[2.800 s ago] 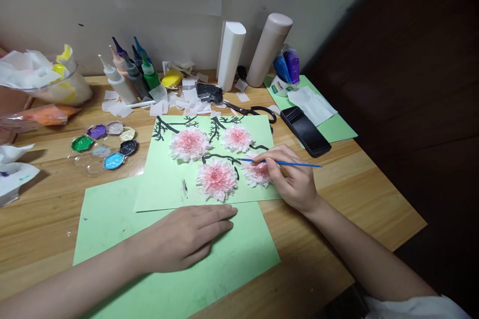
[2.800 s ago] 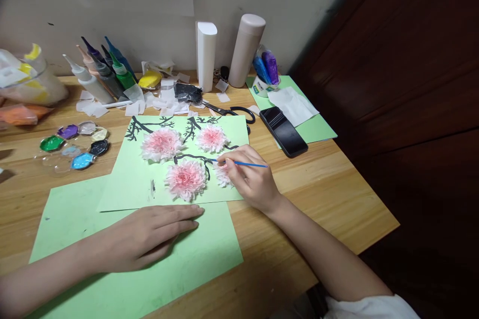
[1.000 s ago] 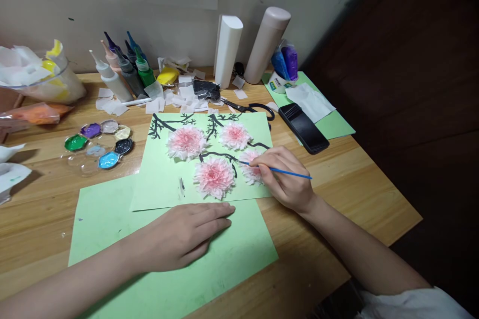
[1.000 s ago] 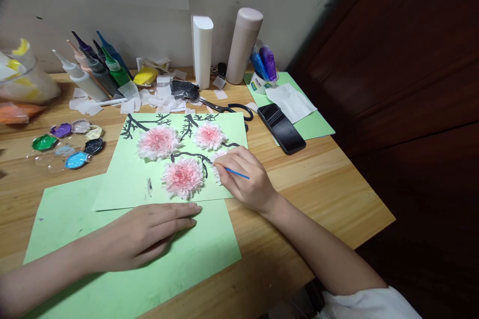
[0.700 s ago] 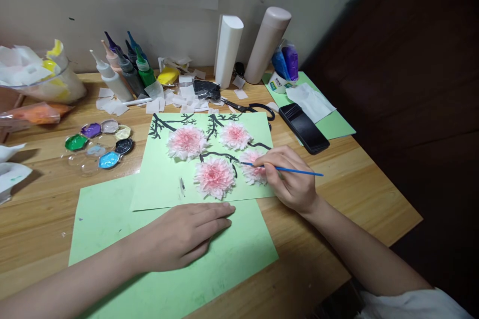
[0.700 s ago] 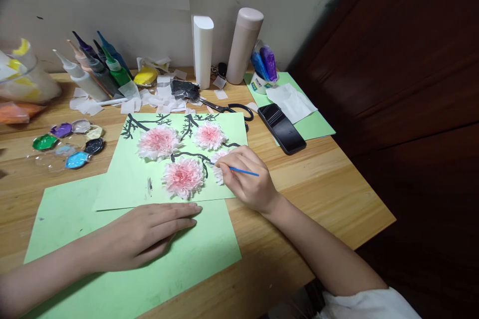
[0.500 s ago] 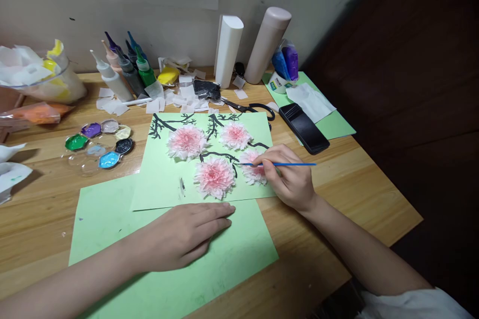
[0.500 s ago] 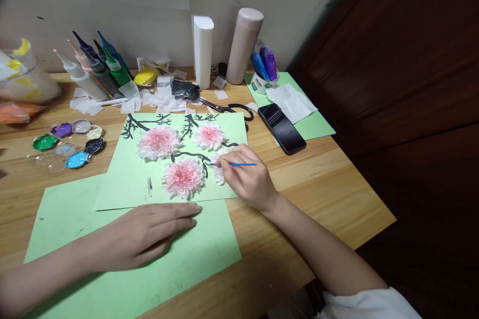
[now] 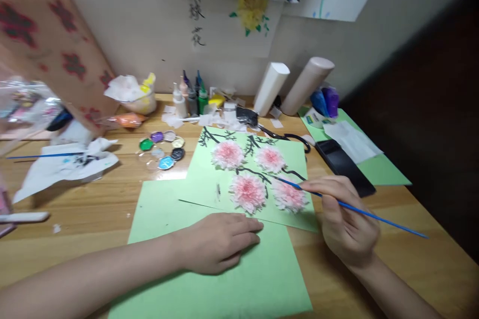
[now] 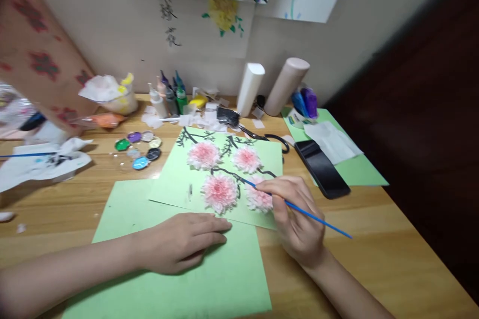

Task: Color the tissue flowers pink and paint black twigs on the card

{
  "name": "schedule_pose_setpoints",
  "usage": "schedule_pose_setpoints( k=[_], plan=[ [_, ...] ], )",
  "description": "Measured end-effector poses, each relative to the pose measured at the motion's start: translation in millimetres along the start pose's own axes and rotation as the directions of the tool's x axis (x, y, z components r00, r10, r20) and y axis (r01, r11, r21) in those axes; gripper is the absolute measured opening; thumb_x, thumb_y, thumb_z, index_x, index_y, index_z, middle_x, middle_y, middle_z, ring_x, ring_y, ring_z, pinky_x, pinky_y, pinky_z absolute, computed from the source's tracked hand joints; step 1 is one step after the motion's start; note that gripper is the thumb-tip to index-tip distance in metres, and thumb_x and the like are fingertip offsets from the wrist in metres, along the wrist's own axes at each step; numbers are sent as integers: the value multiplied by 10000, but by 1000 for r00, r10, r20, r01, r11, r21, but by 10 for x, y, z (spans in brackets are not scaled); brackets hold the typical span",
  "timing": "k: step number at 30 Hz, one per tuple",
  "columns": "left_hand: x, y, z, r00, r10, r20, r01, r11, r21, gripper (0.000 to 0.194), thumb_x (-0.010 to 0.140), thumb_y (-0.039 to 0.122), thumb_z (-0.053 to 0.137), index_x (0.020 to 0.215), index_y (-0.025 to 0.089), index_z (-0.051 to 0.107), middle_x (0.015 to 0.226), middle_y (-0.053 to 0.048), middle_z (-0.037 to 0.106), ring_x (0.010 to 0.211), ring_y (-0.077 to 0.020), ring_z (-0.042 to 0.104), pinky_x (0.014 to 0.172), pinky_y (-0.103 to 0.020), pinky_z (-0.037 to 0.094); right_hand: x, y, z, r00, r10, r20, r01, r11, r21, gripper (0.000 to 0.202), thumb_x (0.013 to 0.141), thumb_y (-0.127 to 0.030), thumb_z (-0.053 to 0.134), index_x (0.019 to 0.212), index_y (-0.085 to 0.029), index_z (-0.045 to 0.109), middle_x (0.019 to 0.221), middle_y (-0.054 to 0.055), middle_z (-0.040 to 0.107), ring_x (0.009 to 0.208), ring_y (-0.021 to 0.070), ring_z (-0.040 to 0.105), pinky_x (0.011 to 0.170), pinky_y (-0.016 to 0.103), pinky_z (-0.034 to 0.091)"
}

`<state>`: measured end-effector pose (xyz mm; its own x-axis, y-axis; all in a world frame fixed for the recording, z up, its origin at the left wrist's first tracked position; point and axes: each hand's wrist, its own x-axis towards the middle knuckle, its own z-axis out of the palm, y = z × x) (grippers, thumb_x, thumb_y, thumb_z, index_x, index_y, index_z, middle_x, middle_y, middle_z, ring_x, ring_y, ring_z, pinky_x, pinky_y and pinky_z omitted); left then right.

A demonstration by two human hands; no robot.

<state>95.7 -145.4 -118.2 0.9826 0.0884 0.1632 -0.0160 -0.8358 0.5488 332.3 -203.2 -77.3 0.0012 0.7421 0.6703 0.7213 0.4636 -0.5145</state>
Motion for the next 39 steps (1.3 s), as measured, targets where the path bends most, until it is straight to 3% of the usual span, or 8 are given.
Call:
schedule_pose_setpoints(
  k=[4,9,15,20,24,29,34,39],
  plan=[
    [-23,-11,33,1000,18,-25,-16,998,57,348,824,165,438,1162,100,489,1307,-107,487,1142,-208,486,972,-288,412,391,-356,236,971,-156,182,150,988,49,264,810,-64,476,1015,-198,576,911,61,639,893,208,554,764,354,430],
    [-52,11,80,998,14,-55,-5,986,169,278,842,172,419,1089,85,512,1196,-132,551,1114,-217,499,944,-284,417,880,-669,912,854,-365,371,372,927,54,161,852,-142,475,954,-210,580,881,38,668,870,200,538,783,357,394],
    [-83,35,128,997,-9,-74,29,964,266,277,842,209,448,1076,71,495,1139,-175,563,1064,-241,528,856,-314,456,1104,-616,1496,804,-238,545,234,969,78,185,901,-207,406,906,-189,590,893,54,662,868,208,508,777,362,387],
    [-90,25,127,996,-12,-88,36,959,281,286,844,219,443,1082,71,496,1138,-179,560,1060,-242,528,849,-321,453,1123,-539,1598,787,-96,609,98,995,29,200,899,-227,408,897,-189,604,893,54,662,882,217,517,785,367,394],
    [-90,13,123,996,-9,-86,32,963,269,312,852,226,428,1109,60,488,1165,-183,552,1081,-241,520,868,-325,447,1111,-484,1656,808,-90,583,62,996,67,224,905,-229,396,893,-183,614,930,53,664,912,213,540,815,362,403],
    [-99,9,85,996,-25,-84,44,972,233,351,856,222,415,1161,55,466,1238,-176,519,1111,-230,509,917,-315,429,1173,-507,1537,837,-83,541,21,993,119,239,910,-242,395,876,-189,626,948,47,662,923,206,562,836,358,416],
    [-107,21,40,995,-65,-82,79,978,191,393,842,201,411,1202,49,451,1333,-159,450,1146,-232,488,978,-309,402,1148,-300,918,975,102,198,-141,971,192,205,912,-291,415,937,-229,609,944,27,645,926,181,594,845,338,432],
    [-105,7,21,992,-119,-53,125,983,137,428,841,183,404,1258,87,415,1387,-128,401,1244,-227,409,1042,-334,360,616,165,339,919,384,-87,-357,906,227,104,845,-313,538,883,-230,588,844,26,621,784,167,607,701,299,467]
  ],
)
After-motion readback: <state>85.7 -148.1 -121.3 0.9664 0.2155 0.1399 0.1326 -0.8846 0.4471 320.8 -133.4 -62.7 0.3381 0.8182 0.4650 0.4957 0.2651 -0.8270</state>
